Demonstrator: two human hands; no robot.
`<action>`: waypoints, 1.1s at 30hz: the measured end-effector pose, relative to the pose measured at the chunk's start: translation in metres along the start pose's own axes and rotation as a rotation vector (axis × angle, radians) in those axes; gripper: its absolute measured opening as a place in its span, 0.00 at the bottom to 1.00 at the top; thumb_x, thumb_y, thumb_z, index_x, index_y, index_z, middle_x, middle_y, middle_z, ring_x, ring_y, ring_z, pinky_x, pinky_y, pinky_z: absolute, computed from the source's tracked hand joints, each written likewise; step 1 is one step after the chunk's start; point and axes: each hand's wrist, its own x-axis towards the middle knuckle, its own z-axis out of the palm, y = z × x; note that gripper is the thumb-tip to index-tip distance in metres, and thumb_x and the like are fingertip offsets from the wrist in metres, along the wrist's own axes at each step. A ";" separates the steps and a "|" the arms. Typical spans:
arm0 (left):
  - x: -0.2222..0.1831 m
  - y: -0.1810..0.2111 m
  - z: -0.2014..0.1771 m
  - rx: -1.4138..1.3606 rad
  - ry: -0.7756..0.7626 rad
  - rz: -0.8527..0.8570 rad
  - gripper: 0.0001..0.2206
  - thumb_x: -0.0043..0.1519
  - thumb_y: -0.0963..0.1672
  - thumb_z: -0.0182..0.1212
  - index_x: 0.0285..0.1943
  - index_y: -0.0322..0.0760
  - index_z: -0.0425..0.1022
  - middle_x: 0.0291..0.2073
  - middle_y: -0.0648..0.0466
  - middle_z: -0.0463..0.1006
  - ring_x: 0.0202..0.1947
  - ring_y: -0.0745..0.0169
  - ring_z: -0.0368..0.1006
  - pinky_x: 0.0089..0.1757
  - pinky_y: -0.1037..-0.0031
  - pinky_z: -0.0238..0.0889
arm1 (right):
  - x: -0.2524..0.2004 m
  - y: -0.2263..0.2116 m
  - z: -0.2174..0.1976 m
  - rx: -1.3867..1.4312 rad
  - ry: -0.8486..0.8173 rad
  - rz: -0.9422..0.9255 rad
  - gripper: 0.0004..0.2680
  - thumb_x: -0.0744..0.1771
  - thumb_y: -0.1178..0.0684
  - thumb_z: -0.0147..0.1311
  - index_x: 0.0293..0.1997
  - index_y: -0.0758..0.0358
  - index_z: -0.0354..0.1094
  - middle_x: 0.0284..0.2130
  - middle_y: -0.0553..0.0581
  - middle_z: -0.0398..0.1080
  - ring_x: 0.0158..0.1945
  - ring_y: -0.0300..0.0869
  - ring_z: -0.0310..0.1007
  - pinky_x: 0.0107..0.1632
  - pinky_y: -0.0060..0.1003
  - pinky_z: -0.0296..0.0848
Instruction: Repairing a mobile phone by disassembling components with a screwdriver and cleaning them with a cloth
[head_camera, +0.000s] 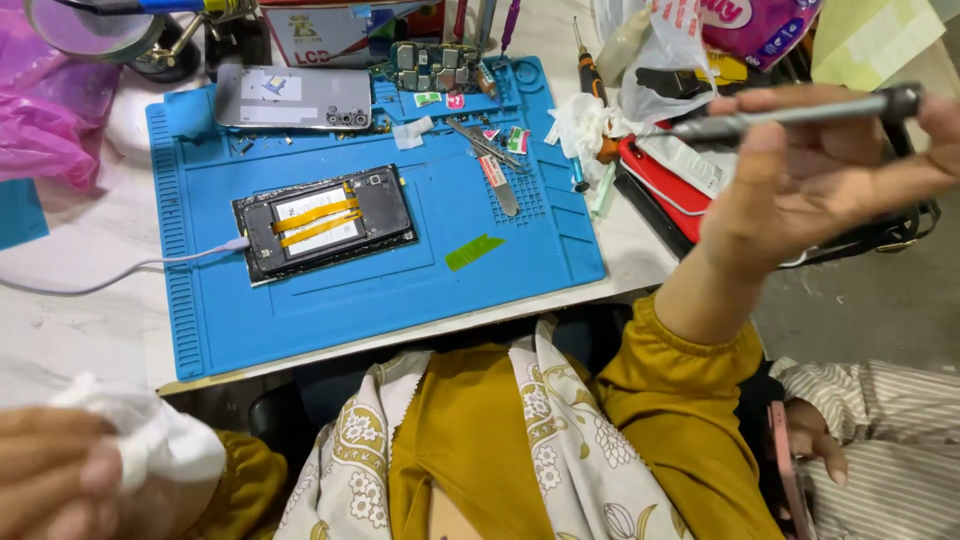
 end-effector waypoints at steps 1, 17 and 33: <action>0.003 0.022 0.015 -0.032 -0.014 -0.004 0.17 0.62 0.43 0.64 0.52 0.31 0.62 0.37 0.41 0.70 0.35 0.42 0.68 0.40 0.52 0.68 | -0.016 0.006 -0.023 -0.047 0.090 0.022 0.25 0.74 0.77 0.46 0.72 0.45 0.52 0.43 0.91 0.65 0.35 0.73 0.68 0.42 0.71 0.80; 0.023 -0.024 0.032 0.649 -0.283 -0.427 0.20 0.70 0.28 0.51 0.74 0.11 0.68 0.62 0.19 0.71 0.59 0.14 0.72 0.58 0.39 0.66 | -0.023 -0.002 0.001 -0.292 -0.079 0.140 0.16 0.73 0.66 0.44 0.64 0.51 0.44 0.32 0.79 0.62 0.30 0.62 0.66 0.42 0.58 0.79; 0.025 -0.016 0.023 0.749 -0.458 -0.894 0.31 0.70 0.38 0.68 0.81 0.42 0.59 0.79 0.30 0.36 0.78 0.18 0.27 0.61 0.21 0.09 | -0.035 0.014 0.028 -0.219 -0.238 0.200 0.16 0.75 0.66 0.45 0.66 0.55 0.41 0.35 0.81 0.64 0.33 0.65 0.69 0.46 0.57 0.76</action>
